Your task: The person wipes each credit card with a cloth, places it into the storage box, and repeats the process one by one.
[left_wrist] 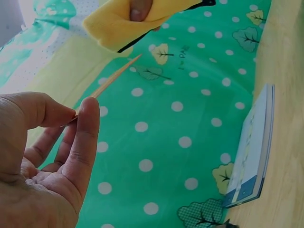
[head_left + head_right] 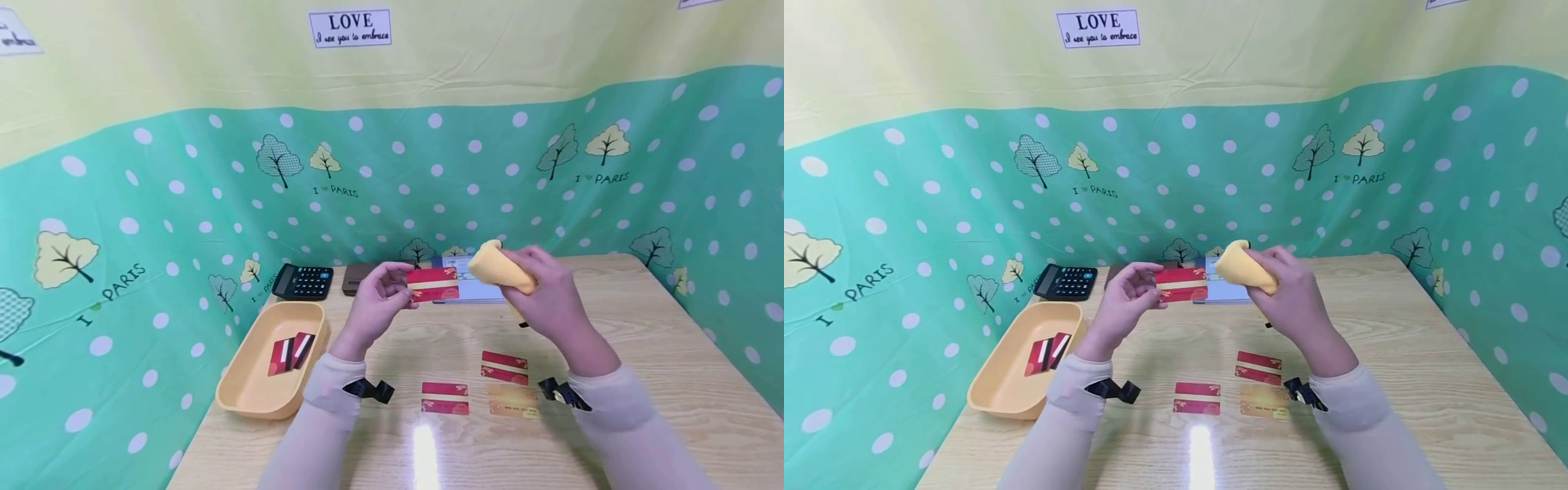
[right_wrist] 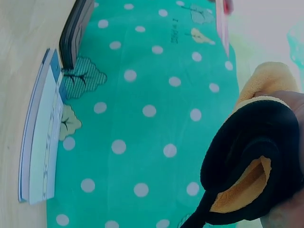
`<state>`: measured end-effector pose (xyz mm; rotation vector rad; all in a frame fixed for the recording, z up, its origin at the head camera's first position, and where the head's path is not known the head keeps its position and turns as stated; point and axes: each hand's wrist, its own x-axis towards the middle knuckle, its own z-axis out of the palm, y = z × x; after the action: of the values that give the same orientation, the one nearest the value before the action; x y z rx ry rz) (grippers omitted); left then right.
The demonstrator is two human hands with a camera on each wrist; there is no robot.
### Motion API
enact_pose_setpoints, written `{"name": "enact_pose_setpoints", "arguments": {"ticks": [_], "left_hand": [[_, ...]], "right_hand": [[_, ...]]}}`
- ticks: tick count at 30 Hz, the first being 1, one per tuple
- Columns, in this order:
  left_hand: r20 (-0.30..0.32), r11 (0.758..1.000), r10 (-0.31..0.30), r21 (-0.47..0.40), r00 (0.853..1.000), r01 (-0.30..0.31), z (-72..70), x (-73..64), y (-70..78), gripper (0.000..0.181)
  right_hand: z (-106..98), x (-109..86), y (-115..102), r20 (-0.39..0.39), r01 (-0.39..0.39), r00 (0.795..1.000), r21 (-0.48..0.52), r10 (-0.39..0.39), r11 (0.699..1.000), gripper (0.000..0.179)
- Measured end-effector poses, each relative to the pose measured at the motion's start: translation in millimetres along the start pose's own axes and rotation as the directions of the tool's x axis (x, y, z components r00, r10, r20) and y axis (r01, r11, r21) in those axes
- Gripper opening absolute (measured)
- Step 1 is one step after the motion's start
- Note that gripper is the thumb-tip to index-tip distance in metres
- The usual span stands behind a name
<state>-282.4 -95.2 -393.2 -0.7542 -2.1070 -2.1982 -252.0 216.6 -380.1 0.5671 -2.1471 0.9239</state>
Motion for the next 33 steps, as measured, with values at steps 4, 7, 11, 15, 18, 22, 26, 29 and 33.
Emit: {"name": "enact_pose_setpoints", "arguments": {"ticks": [4,7,11,15,18,22,26,29,33], "left_hand": [[0.015,1.000,-0.010,0.011,1.000,0.009,4.5,0.8,-3.5,0.037],[0.018,1.000,-0.014,0.008,1.000,0.014,7.9,1.5,-6.2,0.036],[0.022,1.000,-0.011,-0.007,1.000,0.012,13.8,1.4,-8.3,0.037],[0.029,1.000,-0.006,-0.021,1.000,0.006,20.5,-0.4,-8.8,0.037],[0.037,0.999,0.004,-0.032,0.999,-0.003,24.4,-1.1,-9.1,0.036],[0.025,0.999,0.024,-0.040,0.999,-0.023,24.2,-0.2,-10.1,0.036],[-0.003,0.998,0.034,-0.047,0.999,-0.034,19.6,-0.1,-9.4,0.036],[-0.002,0.999,0.025,-0.047,1.000,-0.025,19.1,-1.1,-8.6,0.037],[0.028,0.999,0.002,-0.050,1.000,-0.001,24.1,-1.9,-9.7,0.036]], "right_hand": [[9,-1.9,-7,0.033,0.015,0.999,0.006,-0.015,1.000,0.052],[16,-3.9,-13,0.059,0.024,0.998,0.017,-0.025,1.000,0.053],[25,-7.5,-18,0.106,0.025,0.994,0.010,-0.026,1.000,0.055],[32,-10.2,-24,0.142,0.032,0.989,-0.014,-0.029,0.999,0.057],[36,-11.6,-28,0.167,0.047,0.985,-0.022,-0.043,0.999,0.056],[38,-12.4,-32,0.210,0.066,0.976,-0.022,-0.060,0.998,0.054],[36,-11.8,-29,0.212,0.077,0.975,-0.057,-0.063,0.995,0.052],[34,-11.3,-25,0.176,0.067,0.983,-0.096,-0.050,0.993,0.052],[34,-12.1,-25,0.163,0.060,0.986,-0.102,-0.042,0.993,0.054]]}}
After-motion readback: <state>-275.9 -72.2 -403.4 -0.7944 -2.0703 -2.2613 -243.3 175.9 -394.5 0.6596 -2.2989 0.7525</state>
